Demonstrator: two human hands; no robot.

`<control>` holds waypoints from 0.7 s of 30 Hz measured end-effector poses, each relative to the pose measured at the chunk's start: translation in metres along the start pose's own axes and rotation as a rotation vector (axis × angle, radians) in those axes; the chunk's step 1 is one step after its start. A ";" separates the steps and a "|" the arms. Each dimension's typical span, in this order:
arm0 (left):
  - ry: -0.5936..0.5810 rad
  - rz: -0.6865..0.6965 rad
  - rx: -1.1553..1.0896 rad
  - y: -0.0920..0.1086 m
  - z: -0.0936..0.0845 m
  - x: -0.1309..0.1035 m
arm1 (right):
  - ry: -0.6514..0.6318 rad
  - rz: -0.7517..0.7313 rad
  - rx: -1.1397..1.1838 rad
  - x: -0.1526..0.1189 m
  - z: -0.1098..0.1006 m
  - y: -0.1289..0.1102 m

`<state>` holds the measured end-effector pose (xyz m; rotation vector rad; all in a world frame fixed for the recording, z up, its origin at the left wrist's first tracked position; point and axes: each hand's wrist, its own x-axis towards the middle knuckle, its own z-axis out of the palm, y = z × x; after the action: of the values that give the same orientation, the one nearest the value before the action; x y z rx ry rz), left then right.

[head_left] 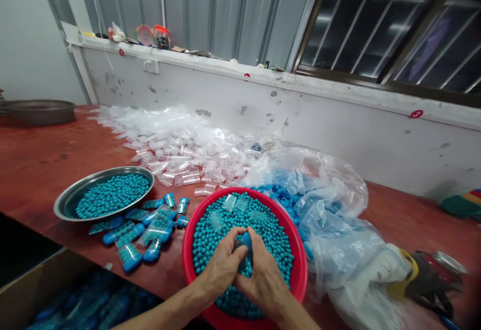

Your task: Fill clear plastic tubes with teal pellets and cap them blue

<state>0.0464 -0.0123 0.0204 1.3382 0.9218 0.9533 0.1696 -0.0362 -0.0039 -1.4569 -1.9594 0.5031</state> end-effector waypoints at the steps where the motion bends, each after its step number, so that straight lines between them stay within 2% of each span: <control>1: 0.018 -0.031 -0.002 0.001 0.001 0.000 | 0.058 -0.002 -0.039 0.000 0.003 -0.001; 3: 0.041 -0.087 -0.004 0.001 0.005 0.000 | 0.132 0.008 -0.087 -0.002 0.009 -0.004; 5: 0.048 -0.109 0.004 -0.002 0.008 0.000 | 0.134 0.029 -0.092 -0.004 0.013 -0.007; 8: 0.023 -0.074 0.085 -0.009 0.005 -0.002 | 0.030 0.071 -0.077 -0.009 0.016 -0.011; 10: 0.005 -0.034 0.188 -0.011 -0.007 -0.005 | -0.104 0.061 -0.063 -0.012 0.015 -0.012; 12: 0.016 0.000 0.318 -0.008 -0.030 -0.009 | -0.227 0.023 -0.050 -0.011 0.008 -0.012; 14: 0.080 0.006 0.484 -0.002 -0.061 -0.014 | -0.266 -0.001 -0.069 -0.004 -0.005 -0.008; 17: 0.326 -0.098 0.888 0.008 -0.113 -0.021 | -0.177 0.076 -0.228 0.020 -0.030 0.009; 18: 0.422 -0.092 1.015 0.010 -0.127 -0.022 | -0.139 0.135 -0.311 0.030 -0.037 0.017; 20: 0.551 0.004 1.210 0.011 -0.145 -0.021 | -0.111 0.219 -0.432 0.052 -0.045 0.035; 21: 0.595 0.073 1.267 0.010 -0.147 -0.019 | -0.122 0.245 -0.452 0.062 -0.046 0.043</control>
<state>-0.0978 0.0222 0.0259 2.1562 2.1543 0.8179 0.2205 0.0326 0.0180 -2.0049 -2.0912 0.2641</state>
